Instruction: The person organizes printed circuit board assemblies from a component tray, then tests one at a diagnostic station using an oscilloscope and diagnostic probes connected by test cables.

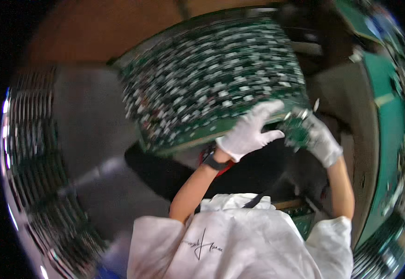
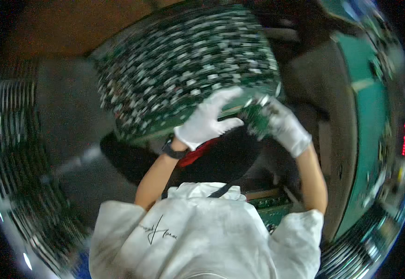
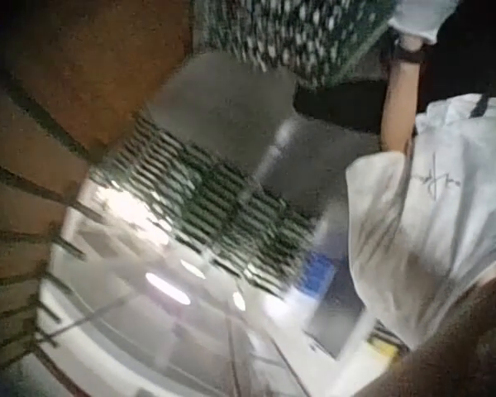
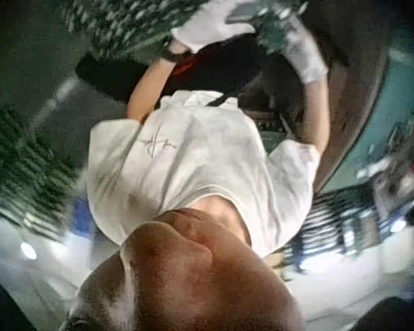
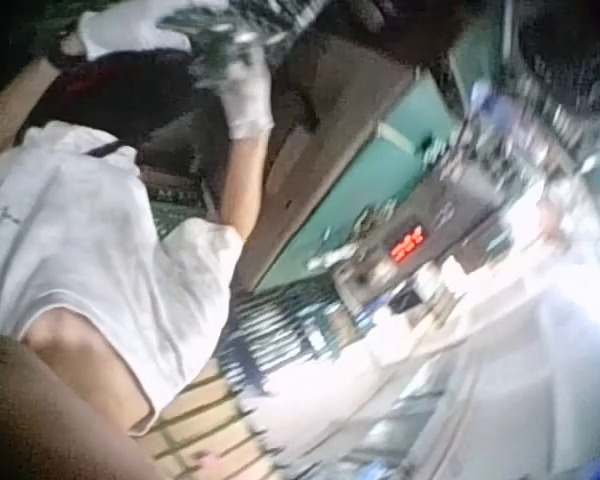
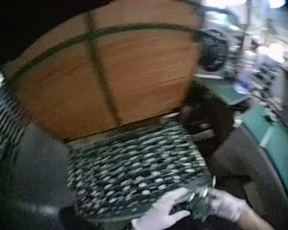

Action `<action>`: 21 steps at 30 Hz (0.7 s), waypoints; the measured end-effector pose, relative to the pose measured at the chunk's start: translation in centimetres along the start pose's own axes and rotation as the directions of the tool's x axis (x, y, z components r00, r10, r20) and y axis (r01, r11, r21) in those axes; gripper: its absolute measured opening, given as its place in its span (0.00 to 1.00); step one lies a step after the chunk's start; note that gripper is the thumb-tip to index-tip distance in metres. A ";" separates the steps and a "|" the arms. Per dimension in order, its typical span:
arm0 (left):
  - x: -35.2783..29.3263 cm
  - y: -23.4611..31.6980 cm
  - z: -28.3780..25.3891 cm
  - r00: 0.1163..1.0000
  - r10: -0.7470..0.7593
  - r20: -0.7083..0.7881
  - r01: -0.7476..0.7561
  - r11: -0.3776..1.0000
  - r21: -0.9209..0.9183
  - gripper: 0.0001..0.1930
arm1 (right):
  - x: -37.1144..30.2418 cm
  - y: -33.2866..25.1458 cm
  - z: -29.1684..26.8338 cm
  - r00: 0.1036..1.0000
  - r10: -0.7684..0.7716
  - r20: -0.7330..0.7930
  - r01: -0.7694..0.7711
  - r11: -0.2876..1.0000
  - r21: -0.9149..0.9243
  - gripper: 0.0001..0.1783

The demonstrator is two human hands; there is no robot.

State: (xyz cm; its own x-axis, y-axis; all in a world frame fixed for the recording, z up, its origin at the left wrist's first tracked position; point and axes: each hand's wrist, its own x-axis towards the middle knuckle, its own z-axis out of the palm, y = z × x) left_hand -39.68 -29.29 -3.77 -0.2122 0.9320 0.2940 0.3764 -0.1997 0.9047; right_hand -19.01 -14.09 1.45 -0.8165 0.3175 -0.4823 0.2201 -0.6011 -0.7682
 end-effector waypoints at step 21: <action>-32.2 -12.2 -28.0 0.375 -0.428 -0.822 0.668 0.740 -0.081 0.20 | 36.1 16.3 42.7 0.726 0.163 0.668 0.581 0.373 -0.723 0.20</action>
State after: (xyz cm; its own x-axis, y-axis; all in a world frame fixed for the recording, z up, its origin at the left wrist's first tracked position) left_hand -62.69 -65.36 -15.66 -0.9823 0.1860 -0.0235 0.0640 0.4504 0.8905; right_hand -67.75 -43.77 -10.53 -0.9134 -0.3575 -0.1946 -0.0062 0.4904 -0.8715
